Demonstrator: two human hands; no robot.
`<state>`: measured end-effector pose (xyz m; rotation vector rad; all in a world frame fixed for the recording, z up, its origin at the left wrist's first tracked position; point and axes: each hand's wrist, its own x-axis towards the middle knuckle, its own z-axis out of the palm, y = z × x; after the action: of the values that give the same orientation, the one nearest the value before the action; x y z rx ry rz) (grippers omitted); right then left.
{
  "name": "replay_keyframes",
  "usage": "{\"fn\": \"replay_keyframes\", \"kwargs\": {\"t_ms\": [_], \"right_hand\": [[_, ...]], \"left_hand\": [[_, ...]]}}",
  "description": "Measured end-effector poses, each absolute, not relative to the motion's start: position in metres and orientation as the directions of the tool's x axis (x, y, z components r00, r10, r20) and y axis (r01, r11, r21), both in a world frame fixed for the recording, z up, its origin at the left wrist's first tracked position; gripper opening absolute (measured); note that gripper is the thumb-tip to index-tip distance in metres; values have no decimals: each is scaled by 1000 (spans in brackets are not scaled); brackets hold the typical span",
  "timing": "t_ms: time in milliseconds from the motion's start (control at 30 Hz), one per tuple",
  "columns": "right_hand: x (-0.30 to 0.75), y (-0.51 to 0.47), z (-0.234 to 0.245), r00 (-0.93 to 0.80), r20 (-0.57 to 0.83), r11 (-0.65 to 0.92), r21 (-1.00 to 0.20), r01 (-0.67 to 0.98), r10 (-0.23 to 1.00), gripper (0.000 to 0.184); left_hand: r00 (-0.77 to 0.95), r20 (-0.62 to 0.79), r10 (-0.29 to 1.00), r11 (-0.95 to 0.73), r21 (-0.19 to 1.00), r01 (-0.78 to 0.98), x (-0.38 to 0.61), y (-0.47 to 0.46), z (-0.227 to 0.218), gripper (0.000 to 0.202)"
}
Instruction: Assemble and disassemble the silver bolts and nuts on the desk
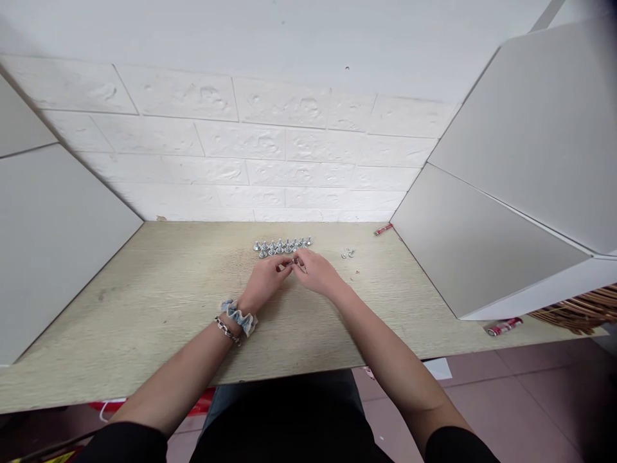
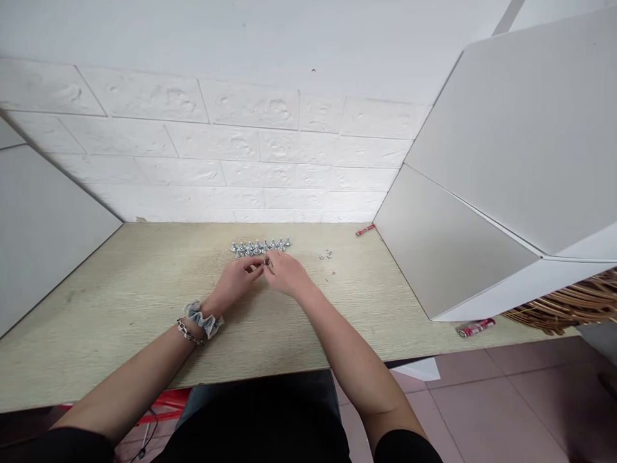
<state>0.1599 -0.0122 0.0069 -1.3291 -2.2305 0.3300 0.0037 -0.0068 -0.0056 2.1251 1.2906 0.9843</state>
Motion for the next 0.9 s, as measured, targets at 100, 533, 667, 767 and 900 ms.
{"fn": "replay_keyframes", "kwargs": {"t_ms": [100,533,667,767,900], "right_hand": [[160,-15,9,-391,335,512,-485,708,857,26],[158,-13,11,-165,299,310,-542,781,940,26],[162,-13,13,-156,325,322,-555,767,933,23],[163,-13,14,-150,338,324,-550,770,929,24],[161,-15,17,-169,295,307,-520,797,940,18]], "left_hand": [[291,328,899,-438,695,570,3,-6,-6,23],[161,283,946,-324,781,534,7,-9,-4,22],[82,202,976,-217,877,429,6,-8,0,29],[68,197,978,-208,890,405,6,-7,0,31],[127,257,958,-285,809,513,6,-7,-5,27]]}}
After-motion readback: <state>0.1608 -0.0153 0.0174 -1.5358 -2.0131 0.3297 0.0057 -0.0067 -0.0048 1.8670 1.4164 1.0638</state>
